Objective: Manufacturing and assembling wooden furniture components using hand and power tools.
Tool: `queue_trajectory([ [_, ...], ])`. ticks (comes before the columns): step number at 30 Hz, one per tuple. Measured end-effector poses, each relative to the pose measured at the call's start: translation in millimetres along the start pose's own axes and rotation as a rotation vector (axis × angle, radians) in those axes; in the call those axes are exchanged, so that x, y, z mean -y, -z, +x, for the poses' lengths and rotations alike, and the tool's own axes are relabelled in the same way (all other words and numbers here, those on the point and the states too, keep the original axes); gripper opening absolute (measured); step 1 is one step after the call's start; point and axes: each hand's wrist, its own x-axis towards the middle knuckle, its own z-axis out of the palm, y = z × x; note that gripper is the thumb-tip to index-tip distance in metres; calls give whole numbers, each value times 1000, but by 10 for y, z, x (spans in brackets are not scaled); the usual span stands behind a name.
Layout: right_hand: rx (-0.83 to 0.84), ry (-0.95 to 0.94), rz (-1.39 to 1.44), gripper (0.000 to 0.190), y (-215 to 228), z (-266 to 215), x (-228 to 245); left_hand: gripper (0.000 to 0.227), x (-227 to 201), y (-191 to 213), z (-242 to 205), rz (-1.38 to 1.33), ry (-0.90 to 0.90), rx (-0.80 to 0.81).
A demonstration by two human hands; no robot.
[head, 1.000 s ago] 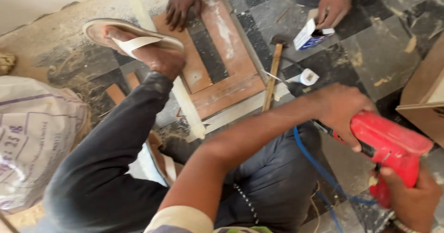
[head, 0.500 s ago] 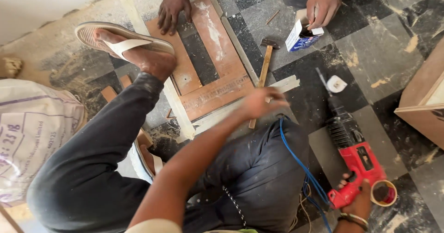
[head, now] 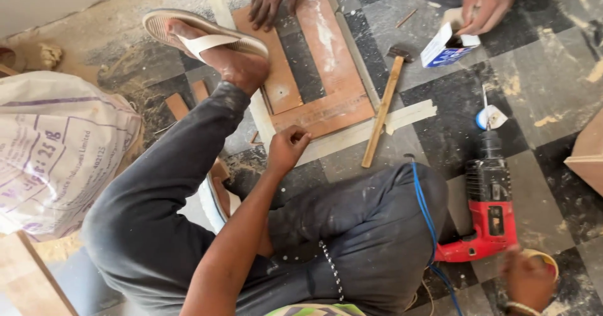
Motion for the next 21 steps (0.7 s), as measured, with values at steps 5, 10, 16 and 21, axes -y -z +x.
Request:
queue_trajectory([
  [5,-79,254,453,27,-454,-45,1459,20,218,55,128,39,166,-116],
  [10,380,781,305,20,-1508,-417,3369,25,527,204,242,-20,219,-477],
  [16,762,1260,-209,36,-2925,-589,4169,45,653,390,445,5,401,-419],
  [21,824,1781,-416,68,-3616,-580,4359,49,496,544,541,15,634,-279],
])
